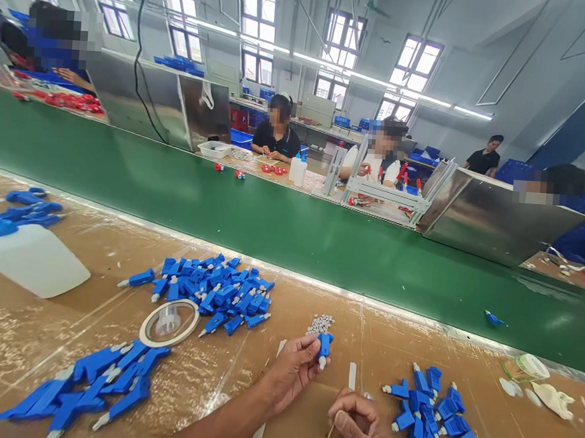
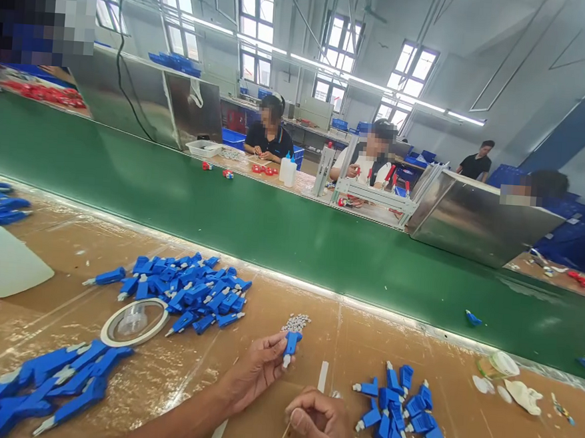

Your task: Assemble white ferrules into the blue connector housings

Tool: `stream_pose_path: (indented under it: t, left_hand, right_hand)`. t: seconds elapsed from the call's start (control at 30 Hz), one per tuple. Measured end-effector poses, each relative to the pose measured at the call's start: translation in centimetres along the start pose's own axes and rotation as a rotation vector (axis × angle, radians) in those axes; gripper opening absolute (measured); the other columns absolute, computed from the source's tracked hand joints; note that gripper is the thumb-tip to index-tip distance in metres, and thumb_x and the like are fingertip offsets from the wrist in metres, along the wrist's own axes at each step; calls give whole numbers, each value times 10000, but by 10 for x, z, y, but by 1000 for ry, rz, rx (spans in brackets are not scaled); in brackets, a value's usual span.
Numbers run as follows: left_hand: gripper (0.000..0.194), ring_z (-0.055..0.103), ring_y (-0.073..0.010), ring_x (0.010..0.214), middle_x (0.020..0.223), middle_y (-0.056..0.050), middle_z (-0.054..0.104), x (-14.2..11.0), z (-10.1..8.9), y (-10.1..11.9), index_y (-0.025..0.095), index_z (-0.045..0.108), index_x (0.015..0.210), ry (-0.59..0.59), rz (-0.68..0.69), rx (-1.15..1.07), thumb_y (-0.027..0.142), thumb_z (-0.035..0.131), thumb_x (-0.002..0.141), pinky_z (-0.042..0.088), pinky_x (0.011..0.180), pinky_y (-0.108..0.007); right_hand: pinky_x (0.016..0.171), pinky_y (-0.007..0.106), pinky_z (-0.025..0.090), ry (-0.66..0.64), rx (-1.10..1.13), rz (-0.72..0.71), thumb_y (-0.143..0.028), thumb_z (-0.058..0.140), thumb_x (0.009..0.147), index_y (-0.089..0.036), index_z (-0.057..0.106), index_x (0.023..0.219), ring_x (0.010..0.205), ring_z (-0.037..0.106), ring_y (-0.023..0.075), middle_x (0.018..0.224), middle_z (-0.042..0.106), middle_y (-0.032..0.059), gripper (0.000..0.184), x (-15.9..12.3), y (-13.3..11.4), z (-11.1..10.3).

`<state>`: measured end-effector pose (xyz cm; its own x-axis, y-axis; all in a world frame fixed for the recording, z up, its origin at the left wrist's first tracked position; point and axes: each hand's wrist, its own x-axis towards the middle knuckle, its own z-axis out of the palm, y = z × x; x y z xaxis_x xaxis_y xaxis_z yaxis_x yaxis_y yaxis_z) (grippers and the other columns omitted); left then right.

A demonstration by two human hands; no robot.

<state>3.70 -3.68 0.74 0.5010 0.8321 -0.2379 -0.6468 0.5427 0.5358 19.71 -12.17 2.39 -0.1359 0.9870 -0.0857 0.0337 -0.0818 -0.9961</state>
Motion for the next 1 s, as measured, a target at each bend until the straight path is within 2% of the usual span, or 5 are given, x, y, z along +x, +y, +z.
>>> stream_pose_path:
  t: [0.07,0.17,0.4,0.77,1.0]
  left_hand:
    - [376,595,-85,637,789,-64,695,0,-1,-4,114,752,882,-28,-38,-5,358,883,628,455,597,-169]
    - [378,600,-90,616,726,-45,669,1,-3,-10,111,757,909,-64,-86,13,362,869,650,454,592,-178]
    - [400,622,-99,603,727,-47,667,-3,-8,-21,121,762,972,-62,-144,79,373,852,673,463,588,-196]
    - [462,586,-87,540,727,-52,660,-5,-1,-21,110,766,918,-63,-152,83,424,885,602,443,501,-190]
    - [410,596,-91,563,742,-55,683,-5,-6,-24,126,770,932,-65,-155,91,406,863,646,473,551,-202]
  right_hand:
    - [478,223,403,90,137,47,-580,741,758,-192,755,774,527,484,116,673,624,13,389,7,-3,-5]
    - [497,219,445,207,169,15,-538,778,747,-184,752,781,550,534,127,697,697,45,357,17,-14,-12]
    - [569,278,541,468,-110,-176,-538,731,789,-214,759,814,571,607,177,760,740,52,326,22,-24,-9]
    - [572,255,525,413,-306,-336,-442,650,889,-254,762,851,594,613,170,740,697,23,222,23,-11,-5]
    - [613,278,524,299,-630,-533,-255,569,953,-269,742,967,682,677,198,755,728,30,174,21,-15,-12]
